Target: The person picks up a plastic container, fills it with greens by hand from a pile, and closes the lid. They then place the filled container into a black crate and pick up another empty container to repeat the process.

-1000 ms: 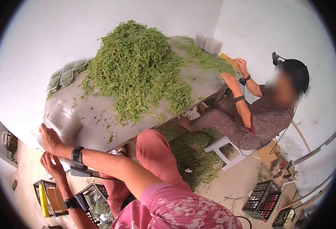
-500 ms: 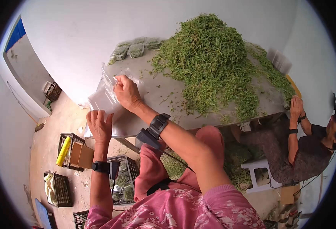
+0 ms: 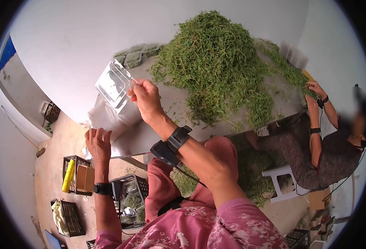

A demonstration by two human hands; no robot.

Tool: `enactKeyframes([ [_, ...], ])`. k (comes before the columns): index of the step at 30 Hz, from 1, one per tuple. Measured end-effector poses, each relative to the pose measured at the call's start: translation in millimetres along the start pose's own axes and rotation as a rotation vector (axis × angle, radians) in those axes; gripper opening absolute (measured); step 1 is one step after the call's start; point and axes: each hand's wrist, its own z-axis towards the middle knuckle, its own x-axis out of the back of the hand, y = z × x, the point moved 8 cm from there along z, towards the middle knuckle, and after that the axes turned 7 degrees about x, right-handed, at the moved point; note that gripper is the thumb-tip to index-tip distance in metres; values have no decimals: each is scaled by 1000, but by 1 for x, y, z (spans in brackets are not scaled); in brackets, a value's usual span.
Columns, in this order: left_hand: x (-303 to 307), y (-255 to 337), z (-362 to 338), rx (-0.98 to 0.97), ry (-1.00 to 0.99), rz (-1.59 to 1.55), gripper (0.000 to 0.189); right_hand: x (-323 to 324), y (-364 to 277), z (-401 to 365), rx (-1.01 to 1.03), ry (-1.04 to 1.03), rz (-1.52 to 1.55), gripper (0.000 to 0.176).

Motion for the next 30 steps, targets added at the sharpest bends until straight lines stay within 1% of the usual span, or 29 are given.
enactKeyframes([
  [2,0,1,2,-17,8,-11,26,-1,-26,9,81,-4,47,16],
  [5,1,4,3,-51,23,-18,26,9,-70,12,188,34,6,17],
  [6,0,3,2,-55,27,-17,26,19,-84,13,254,39,-16,18],
  [9,-1,-1,5,-37,-2,23,24,44,-130,5,401,159,-97,17],
  [10,-4,-5,7,-31,-11,36,24,55,-140,3,440,191,-97,16],
  [12,-9,-15,12,-17,-34,79,24,69,-153,-5,504,233,-192,18],
  [13,-13,-24,16,-2,-49,104,24,75,-156,-10,544,241,-256,18],
  [16,-22,-39,27,33,-84,175,24,78,-143,-26,525,226,-539,18],
  [17,-25,-43,29,28,-86,198,23,81,-127,-27,521,197,-553,19],
  [18,-28,-49,32,33,-85,203,23,75,-117,-33,580,152,-553,20],
  [19,-32,-54,33,37,-84,200,23,82,-90,-31,545,72,-611,24],
  [20,-36,-59,35,78,-124,232,27,77,-80,-35,503,34,-740,26],
  [21,-40,-63,35,120,-163,259,31,63,-87,-42,559,8,-844,26],
  [23,-35,-57,28,42,71,413,45,52,-75,-51,615,-80,-862,29],
  [24,-31,-45,25,40,86,332,52,46,-69,-53,574,-130,-849,33],
  [25,-29,-31,21,40,97,252,59,43,-60,-57,598,-134,-849,35],
  [27,-33,14,0,-7,55,-36,62,39,-44,-62,594,-180,-828,34],
  [29,-46,63,-26,57,-160,-464,64,34,-30,-67,587,-280,-812,32],
  [30,-51,87,-37,59,-224,-605,66,33,-26,-67,539,-297,-826,32],
])
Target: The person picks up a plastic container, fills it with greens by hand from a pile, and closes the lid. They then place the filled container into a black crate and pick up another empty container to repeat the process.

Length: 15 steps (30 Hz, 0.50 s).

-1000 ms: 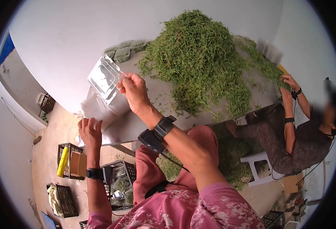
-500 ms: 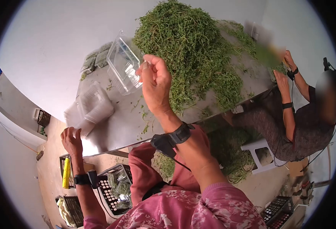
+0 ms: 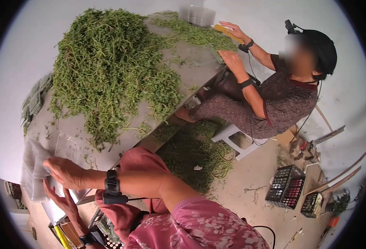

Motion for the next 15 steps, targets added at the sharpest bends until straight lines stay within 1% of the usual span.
enactKeyframes([
  [1,-18,8,-6,6,-63,-139,68,-4,2,-1,-34,-36,2,31],
  [2,-26,9,-12,-60,22,-205,53,-7,5,-3,-74,-66,27,29],
  [3,-37,1,-14,-25,2,-281,54,-12,10,-6,-114,-95,56,28],
  [4,-47,-5,-12,27,-28,-342,54,-15,12,-7,-95,-74,47,27],
  [6,-67,-17,-5,131,-86,-450,55,-22,19,-10,-139,-108,28,27],
  [8,-80,-27,3,210,-128,-529,56,-23,16,-11,-101,-64,-41,25],
  [14,-87,-52,-1,345,-230,-637,58,-31,16,-15,-262,-177,-66,25],
  [15,-86,-57,-9,372,-246,-648,58,-36,17,-17,-232,-198,-75,25],
])
